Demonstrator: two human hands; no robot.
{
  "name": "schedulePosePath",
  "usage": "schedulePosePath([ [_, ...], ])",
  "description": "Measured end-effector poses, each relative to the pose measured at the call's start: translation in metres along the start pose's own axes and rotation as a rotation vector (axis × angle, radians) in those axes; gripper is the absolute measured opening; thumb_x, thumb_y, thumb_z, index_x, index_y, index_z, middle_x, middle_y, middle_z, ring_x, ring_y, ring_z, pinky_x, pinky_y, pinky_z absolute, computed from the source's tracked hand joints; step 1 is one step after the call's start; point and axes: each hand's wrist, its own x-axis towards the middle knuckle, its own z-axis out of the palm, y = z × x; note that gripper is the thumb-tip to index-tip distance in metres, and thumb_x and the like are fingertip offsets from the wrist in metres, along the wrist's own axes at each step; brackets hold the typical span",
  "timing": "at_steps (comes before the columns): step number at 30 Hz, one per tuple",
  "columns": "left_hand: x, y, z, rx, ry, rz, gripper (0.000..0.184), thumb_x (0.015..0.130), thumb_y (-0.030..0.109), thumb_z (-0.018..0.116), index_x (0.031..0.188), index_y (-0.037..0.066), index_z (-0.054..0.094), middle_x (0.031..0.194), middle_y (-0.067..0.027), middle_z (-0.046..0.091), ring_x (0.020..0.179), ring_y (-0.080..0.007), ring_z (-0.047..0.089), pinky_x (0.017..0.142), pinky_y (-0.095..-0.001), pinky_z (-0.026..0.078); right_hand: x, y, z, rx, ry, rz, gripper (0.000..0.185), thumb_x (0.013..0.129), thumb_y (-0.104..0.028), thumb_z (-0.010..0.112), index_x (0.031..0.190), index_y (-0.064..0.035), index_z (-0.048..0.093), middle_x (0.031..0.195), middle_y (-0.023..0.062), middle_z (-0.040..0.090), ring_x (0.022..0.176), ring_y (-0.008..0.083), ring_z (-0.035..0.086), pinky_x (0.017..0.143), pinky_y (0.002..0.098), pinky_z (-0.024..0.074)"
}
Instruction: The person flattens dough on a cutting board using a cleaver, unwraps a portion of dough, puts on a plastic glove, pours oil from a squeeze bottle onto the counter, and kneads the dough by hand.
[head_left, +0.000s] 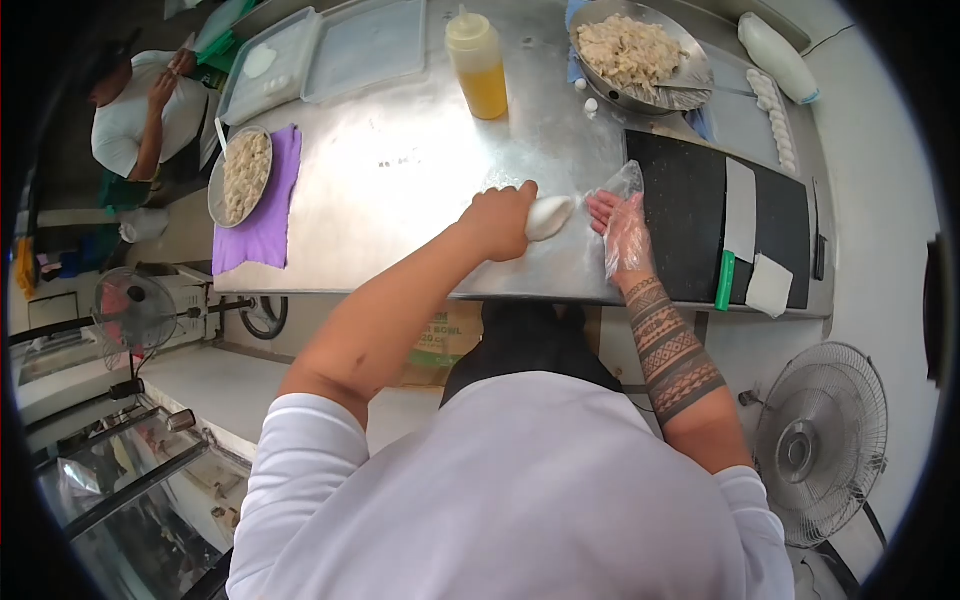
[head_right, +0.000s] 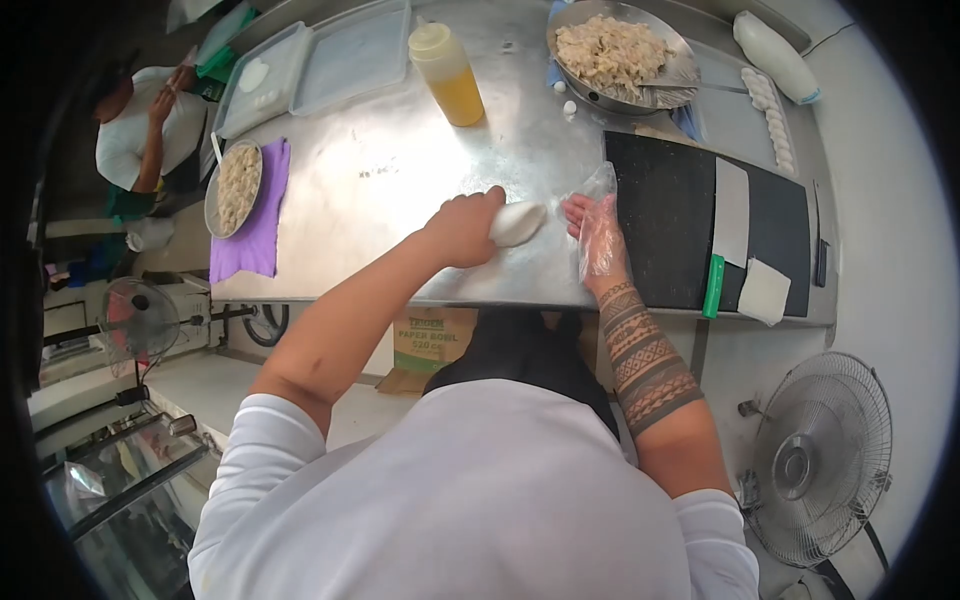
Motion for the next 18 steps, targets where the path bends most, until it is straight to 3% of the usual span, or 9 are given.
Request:
schedulePosePath([
  [2,-0.018,-0.001,0.005,-0.196,0.012,0.014,0.071,0.080,0.019,0.083,0.140,0.001,0.049,0.126,-0.0265,0.064,0.121,-0.0390,0.064,0.104,-0.0455,0.050,-0.002,-0.002,-0.002,0.001,-0.042,0.034,0.090,0.105,-0.072,0.027,0.144,0.0046,0.051,0.142,0.0237,0.059,0.134,0.0313,0.053,0.116,0.0437,0.0350],
  [5,-0.024,-0.017,0.046,-0.481,0.210,0.265,0.067,0.078,0.009,0.083,0.138,0.002,0.052,0.126,-0.0210,0.066,0.121,-0.0374,0.063,0.103,-0.0440,0.050,-0.001,-0.009,0.008,-0.016,-0.117,0.066,0.090,0.104,-0.072,0.031,0.144,0.0052,0.051,0.142,0.0233,0.059,0.131,0.0321,0.056,0.114,0.0440,0.0388],
  [8,-0.015,-0.009,0.063,-0.627,0.284,0.356,0.065,0.078,0.010,0.083,0.136,0.002,0.054,0.128,-0.0165,0.066,0.124,-0.0366,0.062,0.105,-0.0437,0.049,-0.016,-0.027,0.044,0.109,-0.307,0.241,0.082,0.104,-0.066,0.041,0.144,0.0050,0.051,0.138,0.0226,0.062,0.125,0.0326,0.061,0.111,0.0433,0.0440],
  [9,0.000,-0.010,0.081,-0.590,0.548,0.536,0.063,0.074,0.003,0.079,0.134,0.003,0.057,0.128,-0.0166,0.065,0.119,-0.0416,0.060,0.103,-0.0466,0.049,-0.020,-0.031,0.059,0.175,-0.392,0.323,0.078,0.105,-0.063,0.045,0.143,0.0048,0.051,0.137,0.0224,0.064,0.123,0.0327,0.063,0.109,0.0428,0.0458],
  [13,0.042,-0.026,0.129,-0.201,0.838,0.257,0.050,0.075,0.000,0.068,0.124,0.003,0.060,0.115,-0.0179,0.062,0.108,-0.0420,0.056,0.097,-0.0500,0.046,-0.025,-0.005,0.098,-0.902,-0.153,-0.263,0.053,0.102,-0.039,0.063,0.135,0.0018,0.060,0.125,0.0197,0.069,0.118,0.0292,0.066,0.103,0.0358,0.0492],
  [16,0.038,-0.031,0.120,-0.351,0.725,0.288,0.049,0.074,0.001,0.068,0.122,0.002,0.061,0.118,-0.0196,0.061,0.108,-0.0439,0.055,0.097,-0.0511,0.045,-0.026,-0.003,0.100,-1.026,-0.151,-0.346,0.050,0.102,-0.038,0.063,0.134,-0.0005,0.062,0.124,0.0219,0.069,0.117,0.0335,0.067,0.102,0.0369,0.0499],
  [17,0.045,-0.047,0.129,-0.360,0.689,0.329,0.060,0.074,-0.001,0.067,0.132,0.001,0.054,0.119,-0.0186,0.061,0.106,-0.0388,0.058,0.098,-0.0494,0.047,-0.026,-0.001,0.102,-1.038,-0.183,-0.389,0.048,0.101,-0.036,0.063,0.133,-0.0004,0.063,0.124,0.0222,0.069,0.117,0.0345,0.067,0.102,0.0376,0.0500],
  [18,0.032,-0.045,0.115,-0.604,0.619,0.235,0.065,0.074,-0.002,0.066,0.136,0.001,0.050,0.120,-0.0183,0.061,0.108,-0.0365,0.059,0.099,-0.0481,0.048,-0.026,0.000,0.105,-1.050,-0.215,-0.432,0.046,0.100,-0.034,0.064,0.131,-0.0002,0.064,0.124,0.0226,0.069,0.116,0.0355,0.066,0.102,0.0383,0.0502],
])
